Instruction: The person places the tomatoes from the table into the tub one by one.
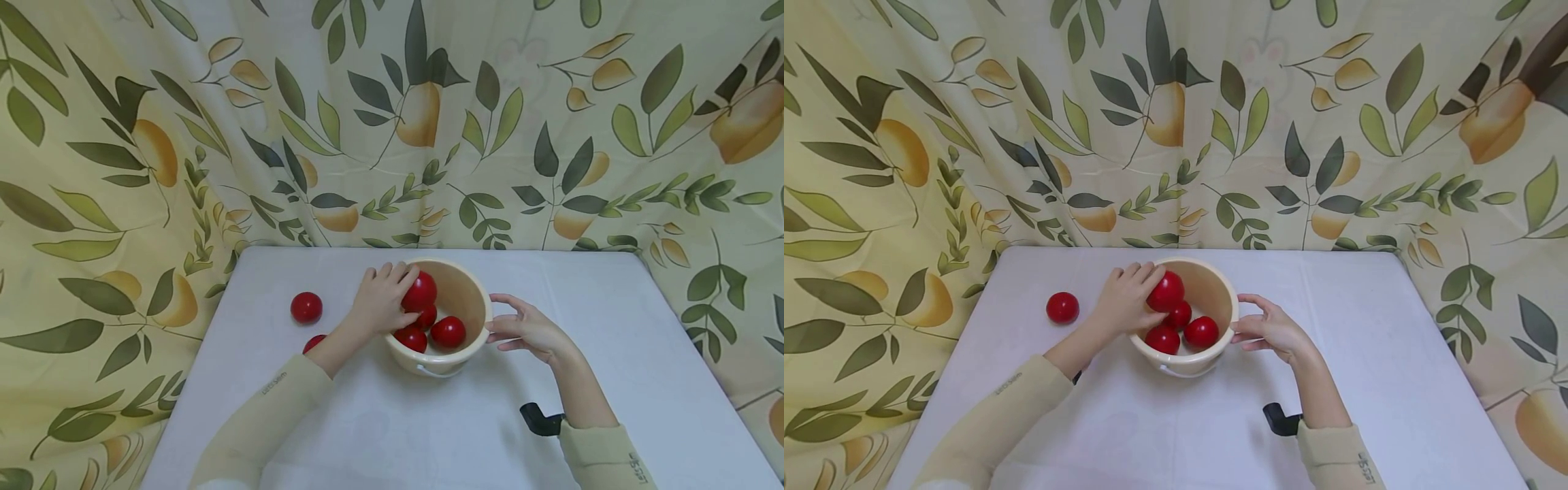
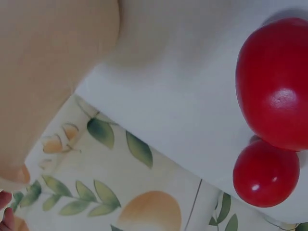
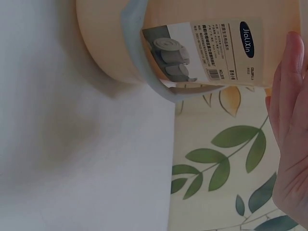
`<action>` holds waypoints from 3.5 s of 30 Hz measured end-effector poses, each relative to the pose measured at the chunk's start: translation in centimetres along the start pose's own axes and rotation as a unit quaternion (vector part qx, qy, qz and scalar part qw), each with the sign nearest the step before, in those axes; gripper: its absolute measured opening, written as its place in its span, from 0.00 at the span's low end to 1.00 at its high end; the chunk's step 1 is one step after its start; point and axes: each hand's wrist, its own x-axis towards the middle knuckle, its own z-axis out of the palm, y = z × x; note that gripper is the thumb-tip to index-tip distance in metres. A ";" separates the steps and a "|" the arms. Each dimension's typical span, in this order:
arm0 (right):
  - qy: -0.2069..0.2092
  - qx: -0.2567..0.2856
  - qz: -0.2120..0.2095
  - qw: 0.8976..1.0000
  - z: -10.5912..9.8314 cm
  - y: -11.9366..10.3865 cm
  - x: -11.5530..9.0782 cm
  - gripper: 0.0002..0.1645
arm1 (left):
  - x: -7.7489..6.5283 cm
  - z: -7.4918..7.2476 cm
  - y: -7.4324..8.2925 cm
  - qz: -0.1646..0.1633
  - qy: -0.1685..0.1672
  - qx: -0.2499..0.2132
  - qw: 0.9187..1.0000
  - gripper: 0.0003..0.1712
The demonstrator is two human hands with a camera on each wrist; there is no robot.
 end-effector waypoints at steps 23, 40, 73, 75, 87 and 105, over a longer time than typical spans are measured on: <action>0.003 0.002 0.000 1.000 0.1 -0.1 -0.1 0.45 | 4.8 3.2 4.0 0.123 -0.150 0.143 0.971 0.44; 0.004 0.005 0.002 1.000 0.1 -0.1 -0.1 0.45 | 5.1 4.9 4.9 0.121 -0.208 0.299 0.923 0.48; 0.000 0.009 -0.004 1.000 0.1 0.0 -0.1 0.44 | -9.5 0.5 -4.4 -0.164 -0.048 -0.008 0.985 0.43; 0.001 0.009 -0.003 1.000 0.1 0.0 -0.1 0.44 | -11.0 1.5 -4.9 -0.185 -0.040 -0.022 0.982 0.43; -0.002 0.005 -0.007 1.000 0.2 0.2 -0.1 0.45 | -16.7 7.3 -5.4 -0.239 -0.080 -0.042 0.967 0.49; 0.004 0.005 -0.006 1.000 0.2 0.3 -0.1 0.44 | -17.8 10.3 -5.8 -0.258 -0.076 -0.035 0.963 0.49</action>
